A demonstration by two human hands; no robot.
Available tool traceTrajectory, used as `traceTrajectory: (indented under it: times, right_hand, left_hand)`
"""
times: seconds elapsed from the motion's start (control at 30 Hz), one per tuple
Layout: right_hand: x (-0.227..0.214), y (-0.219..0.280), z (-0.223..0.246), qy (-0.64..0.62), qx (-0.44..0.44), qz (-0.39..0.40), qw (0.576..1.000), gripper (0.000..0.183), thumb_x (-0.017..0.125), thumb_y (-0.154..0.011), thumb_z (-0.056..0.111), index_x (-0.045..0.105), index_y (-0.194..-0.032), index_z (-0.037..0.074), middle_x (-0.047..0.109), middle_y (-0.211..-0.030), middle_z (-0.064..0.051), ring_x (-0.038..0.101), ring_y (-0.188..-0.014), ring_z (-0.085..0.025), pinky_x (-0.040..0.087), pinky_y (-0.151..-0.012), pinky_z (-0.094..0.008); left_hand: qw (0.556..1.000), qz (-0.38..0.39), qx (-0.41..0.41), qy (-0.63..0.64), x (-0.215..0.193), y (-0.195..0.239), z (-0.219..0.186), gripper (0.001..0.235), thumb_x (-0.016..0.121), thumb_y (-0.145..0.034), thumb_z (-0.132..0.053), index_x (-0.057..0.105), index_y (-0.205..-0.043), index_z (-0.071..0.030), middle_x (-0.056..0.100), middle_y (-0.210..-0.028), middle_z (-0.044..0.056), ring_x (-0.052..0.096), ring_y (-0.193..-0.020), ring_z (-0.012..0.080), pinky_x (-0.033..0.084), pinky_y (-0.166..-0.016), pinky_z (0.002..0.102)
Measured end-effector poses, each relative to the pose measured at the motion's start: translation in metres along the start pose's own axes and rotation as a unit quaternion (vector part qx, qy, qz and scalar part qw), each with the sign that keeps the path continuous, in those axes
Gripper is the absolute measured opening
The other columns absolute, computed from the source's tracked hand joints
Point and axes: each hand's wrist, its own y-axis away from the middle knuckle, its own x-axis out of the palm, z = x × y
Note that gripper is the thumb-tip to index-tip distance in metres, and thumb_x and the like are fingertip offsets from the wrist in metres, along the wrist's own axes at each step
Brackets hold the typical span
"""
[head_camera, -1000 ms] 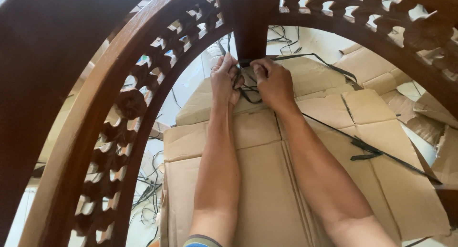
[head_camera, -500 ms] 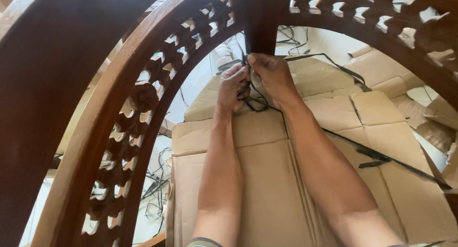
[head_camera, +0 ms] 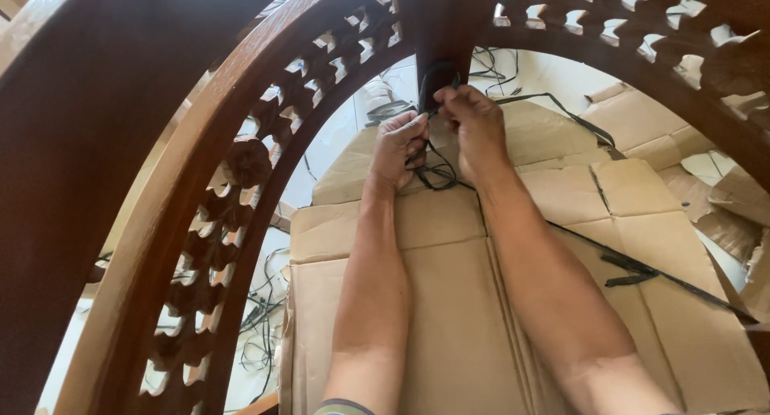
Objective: The person sits on the floor and uses black plastic straps to tie a stack of flattened cardboard boxes. They wrap the straps around the cardboard, pull them tight, and tie knots to secure the bundle.
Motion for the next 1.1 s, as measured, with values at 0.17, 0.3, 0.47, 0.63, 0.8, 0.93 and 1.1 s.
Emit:
traceTrajectory:
  times: [0.17, 0.3, 0.47, 0.63, 0.8, 0.93, 1.1]
  right_hand:
    - [-0.021, -0.007, 0.026, -0.208, 0.118, 0.046, 0.970, 0.019, 0.067, -0.090, 0.032, 0.069, -0.084, 0.014, 0.075, -0.081, -0.004, 0.078, -0.084, -0.019, 0.064, -0.079, -0.032]
    - [-0.027, -0.005, 0.025, -0.151, 0.131, 0.076, 0.977, 0.024, 0.063, -0.102, 0.033, 0.072, -0.104, 0.011, 0.046, -0.056, 0.005, 0.062, -0.057, -0.013, 0.063, -0.067, -0.033]
    - [-0.033, -0.003, 0.026, -0.164, 0.072, 0.129, 0.975, 0.031, 0.063, -0.106, 0.021, 0.067, -0.135, 0.014, 0.040, -0.053, 0.009, 0.051, -0.046, -0.007, 0.056, -0.061, -0.025]
    - [-0.036, -0.004, 0.028, -0.341, 0.042, 0.177, 0.922, 0.064, 0.068, -0.102, 0.020, 0.043, -0.160, 0.031, 0.043, -0.056, 0.005, 0.059, -0.060, -0.008, 0.036, -0.046, -0.017]
    - [-0.040, -0.005, 0.038, -0.231, 0.054, 0.068, 0.969, 0.045, 0.057, -0.102, 0.014, 0.058, -0.147, 0.020, 0.065, -0.089, -0.002, 0.066, -0.086, -0.016, 0.053, -0.074, -0.030]
    - [-0.036, 0.000, 0.049, -0.127, 0.097, -0.034, 0.987, 0.039, 0.064, -0.092, 0.016, 0.067, -0.130, 0.016, 0.077, -0.109, -0.004, 0.072, -0.094, -0.015, 0.054, -0.075, -0.026]
    - [-0.058, -0.019, 0.019, -0.167, 0.096, -0.034, 0.981, 0.029, 0.061, -0.100, 0.023, 0.069, -0.128, 0.023, 0.080, -0.108, -0.006, 0.078, -0.099, -0.019, 0.061, -0.087, -0.035]
  left_hand:
    - [1.000, 0.008, -0.004, -0.003, -0.001, -0.002, -0.001, 0.030, 0.069, -0.096, -0.018, 0.060, -0.075, 0.002, 0.027, -0.044, -0.001, 0.026, -0.031, 0.0055, 0.027, -0.030, 0.018]
    - [1.000, 0.008, -0.014, -0.005, -0.003, -0.005, 0.002, 0.029, 0.070, -0.094, -0.017, 0.060, -0.074, 0.002, 0.026, -0.043, -0.001, 0.025, -0.030, 0.0052, 0.028, -0.029, 0.018]
    - [1.000, 0.009, -0.016, -0.005, -0.002, -0.002, 0.000, 0.027, 0.071, -0.092, -0.014, 0.061, -0.074, 0.003, 0.027, -0.043, -0.001, 0.026, -0.030, 0.0050, 0.029, -0.028, 0.018]
    - [1.000, 0.021, -0.009, -0.002, 0.006, 0.005, -0.008, 0.028, 0.063, -0.095, -0.013, 0.056, -0.068, -0.006, 0.034, -0.048, -0.003, 0.025, -0.037, 0.0045, 0.017, -0.034, 0.018]
    - [0.997, -0.020, 0.049, 0.050, 0.008, 0.000, -0.008, 0.028, 0.054, -0.103, -0.017, 0.052, -0.076, -0.011, 0.031, -0.055, -0.006, 0.026, -0.042, 0.0045, 0.020, -0.034, 0.019]
    - [0.977, -0.165, 0.078, 0.107, -0.005, -0.028, 0.009, 0.036, 0.046, -0.107, -0.017, 0.040, -0.073, -0.018, 0.027, -0.058, -0.006, 0.023, -0.045, 0.0055, 0.015, -0.039, 0.023]
    - [0.956, -0.284, 0.031, 0.073, -0.010, -0.059, 0.019, 0.031, 0.048, -0.107, -0.025, 0.052, -0.079, -0.012, 0.026, -0.059, -0.006, 0.029, -0.040, 0.0076, 0.023, -0.036, 0.020]
